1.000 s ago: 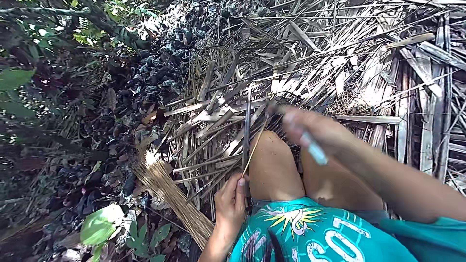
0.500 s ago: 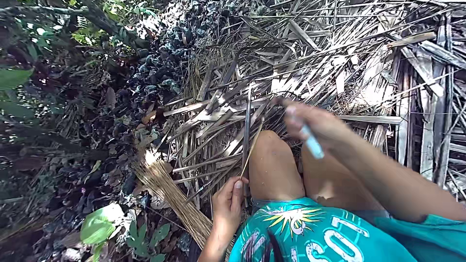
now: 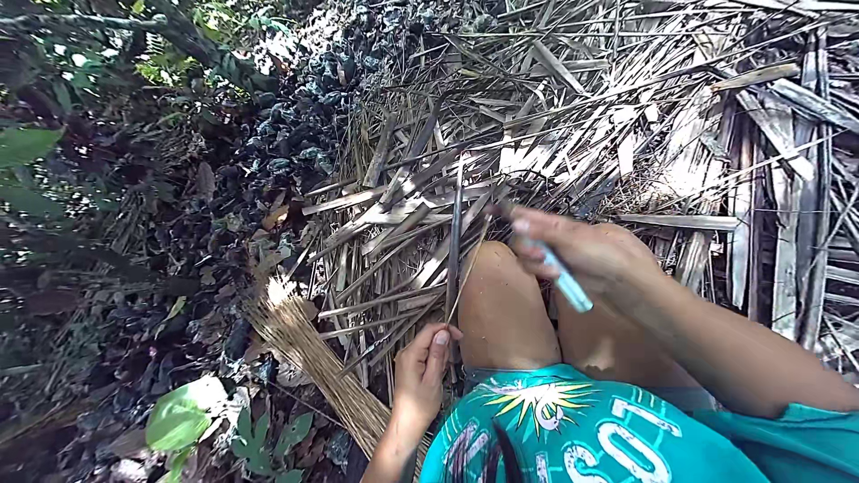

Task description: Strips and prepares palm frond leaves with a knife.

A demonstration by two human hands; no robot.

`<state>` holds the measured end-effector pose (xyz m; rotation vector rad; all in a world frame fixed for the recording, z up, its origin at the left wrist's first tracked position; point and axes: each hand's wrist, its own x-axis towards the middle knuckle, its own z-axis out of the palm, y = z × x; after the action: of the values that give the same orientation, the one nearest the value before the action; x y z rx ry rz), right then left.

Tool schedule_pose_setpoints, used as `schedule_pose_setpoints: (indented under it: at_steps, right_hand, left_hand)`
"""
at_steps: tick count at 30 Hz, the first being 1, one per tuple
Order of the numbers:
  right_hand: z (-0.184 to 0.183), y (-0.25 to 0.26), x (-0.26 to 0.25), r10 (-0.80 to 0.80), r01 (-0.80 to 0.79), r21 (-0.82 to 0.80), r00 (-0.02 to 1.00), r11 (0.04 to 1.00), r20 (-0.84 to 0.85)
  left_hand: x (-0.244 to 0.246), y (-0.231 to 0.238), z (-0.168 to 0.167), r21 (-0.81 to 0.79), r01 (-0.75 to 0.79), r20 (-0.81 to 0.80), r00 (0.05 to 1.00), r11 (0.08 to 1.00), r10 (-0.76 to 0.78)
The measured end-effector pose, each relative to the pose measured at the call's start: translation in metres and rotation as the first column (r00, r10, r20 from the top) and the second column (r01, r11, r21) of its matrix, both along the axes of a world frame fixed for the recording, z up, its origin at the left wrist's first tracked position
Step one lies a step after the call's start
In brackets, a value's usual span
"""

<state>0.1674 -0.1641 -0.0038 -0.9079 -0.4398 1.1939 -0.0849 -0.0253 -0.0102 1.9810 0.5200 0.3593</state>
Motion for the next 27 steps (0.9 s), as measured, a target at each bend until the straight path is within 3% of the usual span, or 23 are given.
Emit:
schedule_pose_setpoints:
  at_steps: [2,3,6,8,9,11,13,16,17,19,21,23,25,26,27]
  right_hand:
    - [-0.002,-0.004,0.013,-0.098,0.099,0.078,0.995,0.992,-0.016]
    - [0.003,-0.007,0.006,-0.070,0.071,0.066,0.997,0.995,-0.016]
    - [0.014,-0.004,-0.047,0.269,-0.271,-0.077,0.962,0.959,-0.036]
    - [0.003,0.005,-0.069,0.459,-0.461,0.005,0.883,0.887,-0.100]
    - [0.000,0.008,-0.070,0.482,-0.482,0.026,0.869,0.876,-0.111]
    - [0.001,0.007,-0.052,0.381,-0.382,-0.007,0.922,0.924,-0.069]
    - [0.002,0.003,-0.015,0.133,-0.133,-0.014,0.991,0.991,-0.010]
    - [0.001,-0.010,0.037,-0.166,0.165,0.071,0.986,0.984,0.007]
    - [0.006,-0.014,0.036,-0.179,0.178,0.068,0.984,0.982,0.011]
    - [0.012,-0.017,0.004,-0.046,0.046,0.006,0.999,0.999,0.014]
    - [0.010,-0.011,-0.041,0.248,-0.247,-0.050,0.969,0.968,0.015]
    - [0.000,0.000,-0.072,0.447,-0.447,-0.006,0.894,0.894,-0.024]
    - [-0.006,0.004,-0.068,0.415,-0.414,0.027,0.910,0.910,-0.007]
    - [-0.006,0.002,-0.053,0.319,-0.319,0.019,0.947,0.947,0.022]
    - [-0.005,-0.002,-0.036,0.211,-0.212,0.022,0.977,0.977,0.045]
  left_hand:
    - [-0.002,0.002,-0.002,-0.068,-0.008,0.006,1.000,0.998,0.009]
    - [-0.001,0.003,-0.002,-0.118,-0.004,0.017,1.000,0.993,0.007]
    - [0.006,0.001,0.003,-0.312,0.010,0.038,0.999,0.950,0.002]
    - [0.008,0.000,0.005,-0.429,0.032,0.051,0.999,0.903,-0.011]
    - [0.007,0.001,0.006,-0.463,0.052,0.055,0.998,0.885,-0.029]
    - [0.003,0.005,0.006,-0.498,0.086,0.050,0.996,0.863,-0.071]
    - [-0.004,0.007,0.005,-0.524,0.085,0.031,0.996,0.847,-0.081]
    - [-0.012,0.008,0.004,-0.570,0.037,0.002,0.999,0.821,-0.044]
    - [-0.012,0.009,0.004,-0.593,0.028,0.002,0.999,0.805,-0.033]
    - [-0.006,0.007,0.006,-0.659,0.031,0.017,1.000,0.752,-0.026]
    - [0.001,0.004,0.008,-0.739,0.045,0.034,0.999,0.672,-0.030]
    - [0.003,0.004,0.009,-0.819,0.076,0.057,0.997,0.569,-0.051]
    - [-0.002,0.010,0.009,-0.873,0.119,0.079,0.991,0.473,-0.105]
    - [-0.007,0.014,0.009,-0.868,0.127,0.073,0.989,0.480,-0.129]
    - [-0.013,0.016,0.011,-0.815,0.124,0.051,0.988,0.566,-0.144]
